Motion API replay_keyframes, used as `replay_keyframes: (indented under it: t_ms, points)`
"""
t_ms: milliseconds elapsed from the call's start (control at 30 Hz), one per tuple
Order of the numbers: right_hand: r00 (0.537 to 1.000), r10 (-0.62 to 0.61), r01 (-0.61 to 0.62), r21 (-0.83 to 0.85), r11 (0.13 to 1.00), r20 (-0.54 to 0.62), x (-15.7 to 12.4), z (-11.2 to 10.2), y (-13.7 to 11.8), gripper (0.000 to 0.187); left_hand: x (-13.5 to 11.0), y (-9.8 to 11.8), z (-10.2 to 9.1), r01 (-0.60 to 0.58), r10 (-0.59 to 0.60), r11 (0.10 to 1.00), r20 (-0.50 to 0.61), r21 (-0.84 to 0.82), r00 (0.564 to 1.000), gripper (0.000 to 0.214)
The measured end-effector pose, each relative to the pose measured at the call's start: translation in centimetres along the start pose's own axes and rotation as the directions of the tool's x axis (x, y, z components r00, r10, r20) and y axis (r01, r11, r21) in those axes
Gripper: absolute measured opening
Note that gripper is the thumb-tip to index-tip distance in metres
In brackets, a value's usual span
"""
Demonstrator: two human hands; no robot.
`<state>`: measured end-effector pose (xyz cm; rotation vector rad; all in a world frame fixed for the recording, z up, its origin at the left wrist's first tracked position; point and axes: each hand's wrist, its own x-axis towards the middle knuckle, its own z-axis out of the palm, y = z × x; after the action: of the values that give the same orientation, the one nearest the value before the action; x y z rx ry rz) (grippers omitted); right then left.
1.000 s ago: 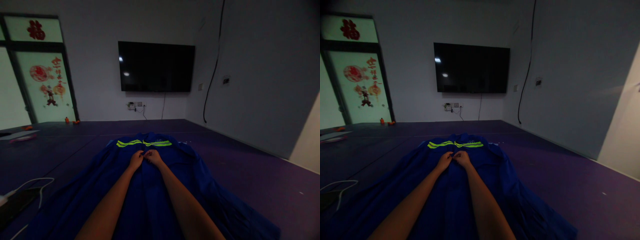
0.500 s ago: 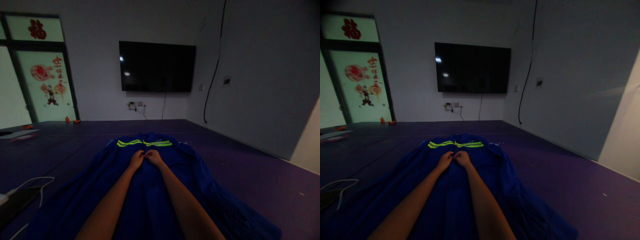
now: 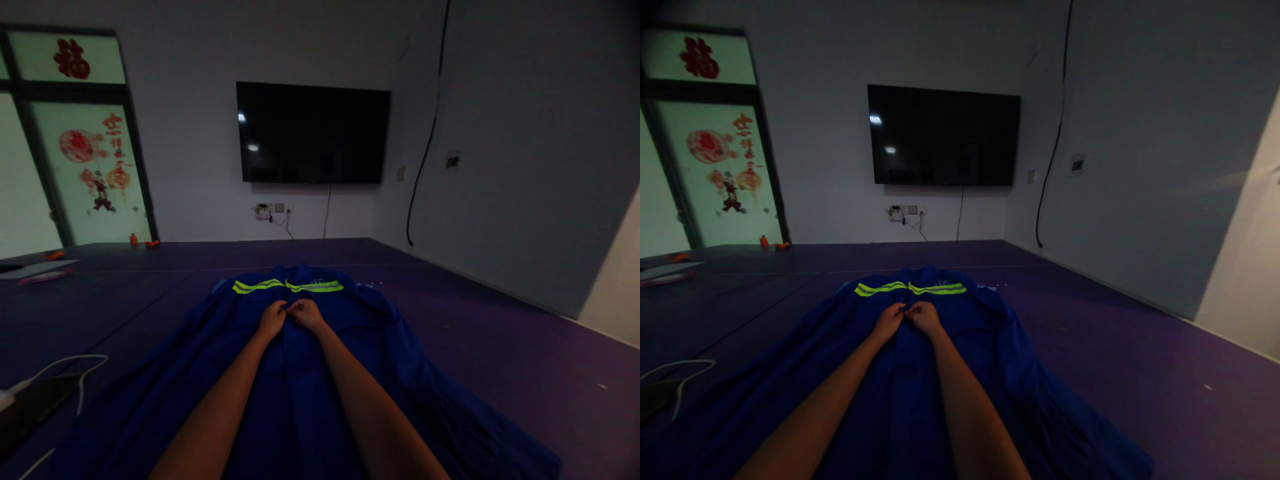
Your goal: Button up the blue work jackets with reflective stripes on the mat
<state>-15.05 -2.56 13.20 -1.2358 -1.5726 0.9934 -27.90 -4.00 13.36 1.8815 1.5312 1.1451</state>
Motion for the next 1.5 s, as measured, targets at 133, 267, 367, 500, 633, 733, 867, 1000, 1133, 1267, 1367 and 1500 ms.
replay_keyframes:
  t_ms: [133,267,367,500,633,733,867,1000,1133,1267,1367,1500]
  points:
    - [1.0,0.007,-0.007,-0.014,1.0,-0.017,0.16,0.07,0.24,0.012,0.2,-0.23,0.13,0.002,-0.002,1.0,-0.002,-0.001,1.0,0.037]
    - [1.0,0.008,-0.009,-0.007,1.0,-0.018,0.23,0.03,0.27,0.016,0.3,-0.41,0.25,-0.002,0.002,1.0,-0.006,-0.006,1.0,0.035]
    - [1.0,0.012,-0.012,-0.018,1.0,-0.019,0.22,-0.03,0.2,0.019,0.28,-0.47,0.29,-0.007,0.007,1.0,-0.013,-0.013,1.0,0.034]
    - [1.0,0.006,-0.007,-0.047,0.999,-0.023,0.18,-0.11,0.15,0.022,0.19,-0.47,0.31,-0.014,0.014,1.0,-0.024,-0.02,1.0,0.032]
    - [1.0,-0.002,0.0,-0.068,0.998,-0.021,0.21,-0.15,0.25,0.019,0.14,-0.44,0.29,-0.018,0.017,1.0,-0.027,-0.024,0.999,0.03]
    - [1.0,-0.008,0.007,-0.073,0.997,-0.023,0.26,-0.12,0.4,0.016,0.14,-0.4,0.28,-0.022,0.021,0.999,-0.027,-0.025,0.999,0.029]
    - [1.0,-0.002,0.0,-0.078,0.997,-0.028,0.28,-0.08,0.49,0.015,0.14,-0.39,0.3,-0.027,0.026,0.999,-0.026,-0.023,0.999,0.029]
    - [1.0,0.0,-0.002,-0.086,0.996,-0.022,0.23,-0.15,0.31,0.017,0.09,-0.42,0.34,-0.032,0.031,0.999,-0.029,-0.025,0.999,0.029]
    - [1.0,-0.007,0.006,-0.099,0.995,-0.009,0.17,-0.22,0.1,0.018,0.05,-0.33,0.31,-0.036,0.035,0.999,-0.026,-0.029,0.999,0.028]
    - [1.0,0.008,-0.009,-0.088,0.996,-0.01,0.19,-0.21,0.1,0.018,0.05,-0.19,0.26,-0.037,0.037,0.999,-0.03,-0.028,0.999,0.028]
    - [1.0,0.015,-0.016,-0.084,0.996,-0.009,0.28,-0.19,0.22,0.018,0.03,-0.19,0.26,-0.035,0.035,0.999,-0.032,-0.022,0.999,0.028]
    - [1.0,0.01,-0.011,-0.088,0.996,-0.013,0.41,-0.14,0.42,0.017,0.01,-0.37,0.32,-0.026,0.025,1.0,-0.04,-0.01,0.999,0.03]
